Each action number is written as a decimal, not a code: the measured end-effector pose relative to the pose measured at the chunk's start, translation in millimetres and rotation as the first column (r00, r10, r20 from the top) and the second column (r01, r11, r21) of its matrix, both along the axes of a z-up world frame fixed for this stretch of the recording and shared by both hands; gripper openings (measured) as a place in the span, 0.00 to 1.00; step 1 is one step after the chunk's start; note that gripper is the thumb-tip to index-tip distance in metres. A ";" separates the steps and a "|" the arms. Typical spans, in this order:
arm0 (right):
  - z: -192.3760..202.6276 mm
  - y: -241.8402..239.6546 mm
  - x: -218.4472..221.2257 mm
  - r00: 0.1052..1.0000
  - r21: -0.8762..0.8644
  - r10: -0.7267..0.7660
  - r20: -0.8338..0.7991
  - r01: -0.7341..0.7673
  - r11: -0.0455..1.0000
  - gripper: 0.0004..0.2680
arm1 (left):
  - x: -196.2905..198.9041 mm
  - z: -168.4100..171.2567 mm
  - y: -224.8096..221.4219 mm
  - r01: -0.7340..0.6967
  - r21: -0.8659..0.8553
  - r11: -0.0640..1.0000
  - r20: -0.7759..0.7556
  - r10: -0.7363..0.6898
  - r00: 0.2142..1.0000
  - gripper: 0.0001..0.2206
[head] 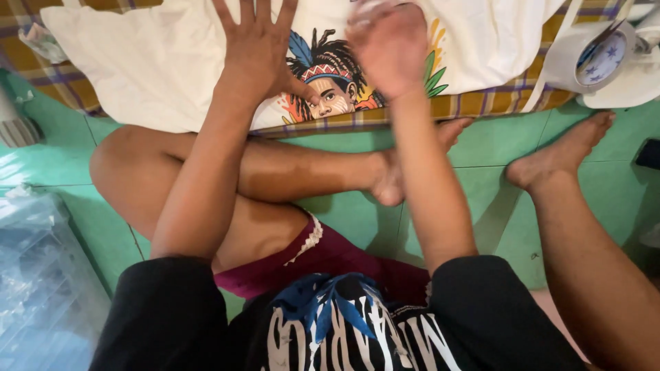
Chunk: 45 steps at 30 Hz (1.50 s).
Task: Smoothing a t-shirt on an ironing board and applying tape to secure a design.
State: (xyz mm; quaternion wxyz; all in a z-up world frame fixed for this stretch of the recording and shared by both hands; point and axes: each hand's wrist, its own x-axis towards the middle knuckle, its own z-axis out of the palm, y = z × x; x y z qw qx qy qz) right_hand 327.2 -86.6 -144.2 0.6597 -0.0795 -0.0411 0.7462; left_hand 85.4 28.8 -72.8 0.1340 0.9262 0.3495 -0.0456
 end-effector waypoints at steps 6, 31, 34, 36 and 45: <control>54.4 -36.4 95.3 0.969 -0.126 -0.197 0.146 0.216 0.968 0.14 | 0.3 2.1 2.6 -0.030 -0.089 0.996 -0.019 0.028 0.999 0.75; 162.7 -85.5 143.7 -0.988 -0.642 -0.152 -0.021 -0.103 0.759 0.09 | -136.2 6.9 -45.1 -0.048 0.212 0.976 -0.096 0.070 0.993 0.04; 166.7 -83.3 153.4 -0.995 -0.602 -0.104 -0.007 -0.079 0.794 0.10 | -151.9 40.3 -35.7 -0.077 0.220 0.972 -0.070 0.094 0.993 0.06; 198.6 -79.9 153.0 -0.995 -0.555 -0.090 -0.041 -0.053 0.830 0.08 | -157.2 75.0 -28.2 -0.146 -0.001 0.989 0.143 0.144 0.979 0.12; 397.3 -87.9 151.7 -0.967 -0.528 0.254 -0.017 0.224 0.819 0.09 | -172.2 295.6 -52.1 -0.052 -0.009 0.999 0.703 0.043 0.710 0.17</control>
